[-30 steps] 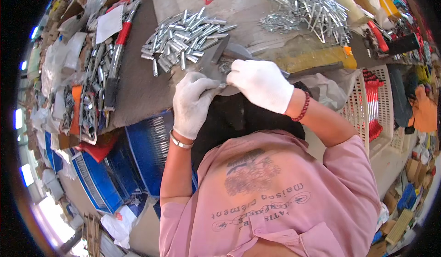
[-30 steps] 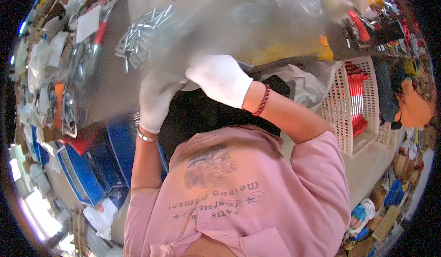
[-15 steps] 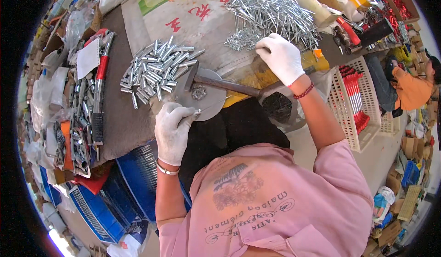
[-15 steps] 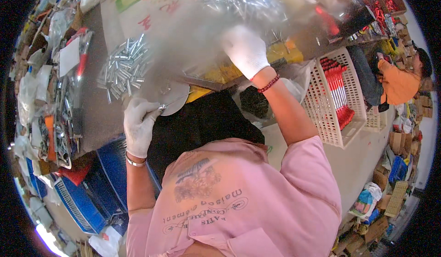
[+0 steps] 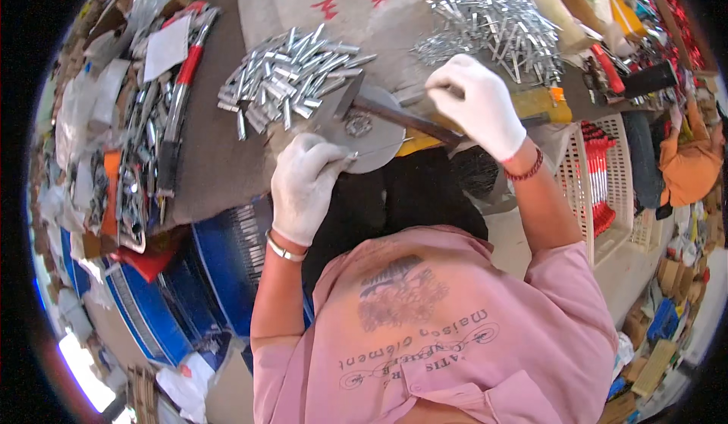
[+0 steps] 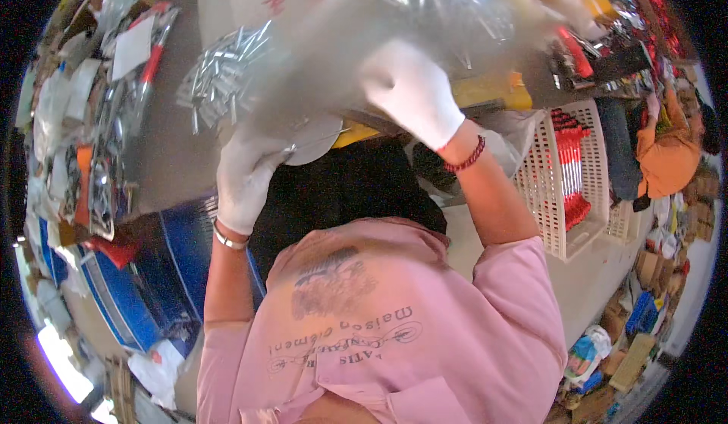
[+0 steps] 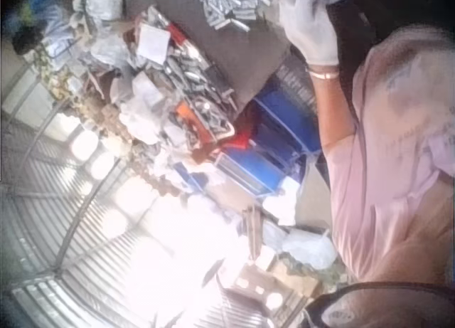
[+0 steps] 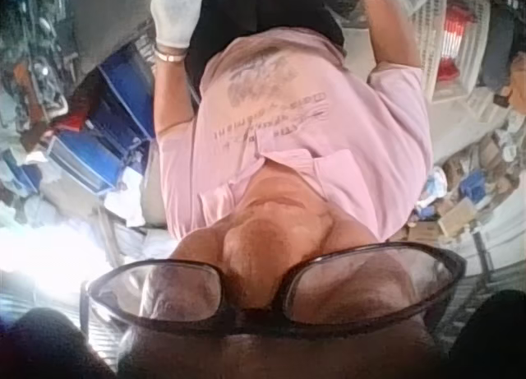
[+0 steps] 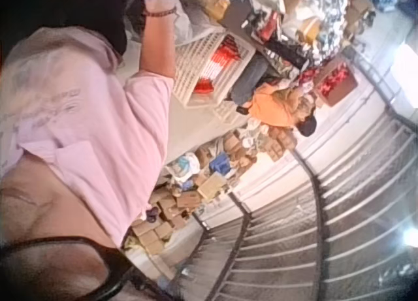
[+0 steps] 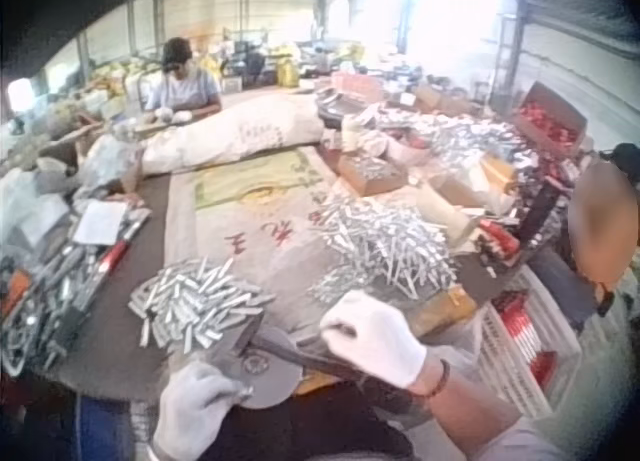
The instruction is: Assembling metal hardware components by hand using a hammer.
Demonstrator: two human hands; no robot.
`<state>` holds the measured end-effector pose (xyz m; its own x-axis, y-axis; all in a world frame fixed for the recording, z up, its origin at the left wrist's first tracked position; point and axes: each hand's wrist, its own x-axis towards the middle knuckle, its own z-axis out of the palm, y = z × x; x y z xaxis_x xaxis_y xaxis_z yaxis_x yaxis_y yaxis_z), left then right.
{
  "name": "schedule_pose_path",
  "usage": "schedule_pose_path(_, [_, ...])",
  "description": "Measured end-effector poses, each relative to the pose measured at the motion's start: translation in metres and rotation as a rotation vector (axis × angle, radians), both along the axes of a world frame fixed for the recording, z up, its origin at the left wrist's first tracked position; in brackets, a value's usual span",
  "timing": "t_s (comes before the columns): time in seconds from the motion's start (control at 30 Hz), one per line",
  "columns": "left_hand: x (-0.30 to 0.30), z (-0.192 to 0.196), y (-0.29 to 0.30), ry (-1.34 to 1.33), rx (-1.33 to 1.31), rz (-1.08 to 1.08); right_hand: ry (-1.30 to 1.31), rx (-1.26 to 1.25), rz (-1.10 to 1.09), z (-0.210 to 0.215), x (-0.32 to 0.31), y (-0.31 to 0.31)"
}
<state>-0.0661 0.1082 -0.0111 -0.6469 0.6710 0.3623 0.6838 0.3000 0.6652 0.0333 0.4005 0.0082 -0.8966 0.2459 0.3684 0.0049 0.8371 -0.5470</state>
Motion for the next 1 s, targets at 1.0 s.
schedule_pose_path(1.0, [-0.003,0.0,-0.003,0.223,-0.087,0.061,-0.109,0.572,0.555,0.034,-0.034,-0.092])
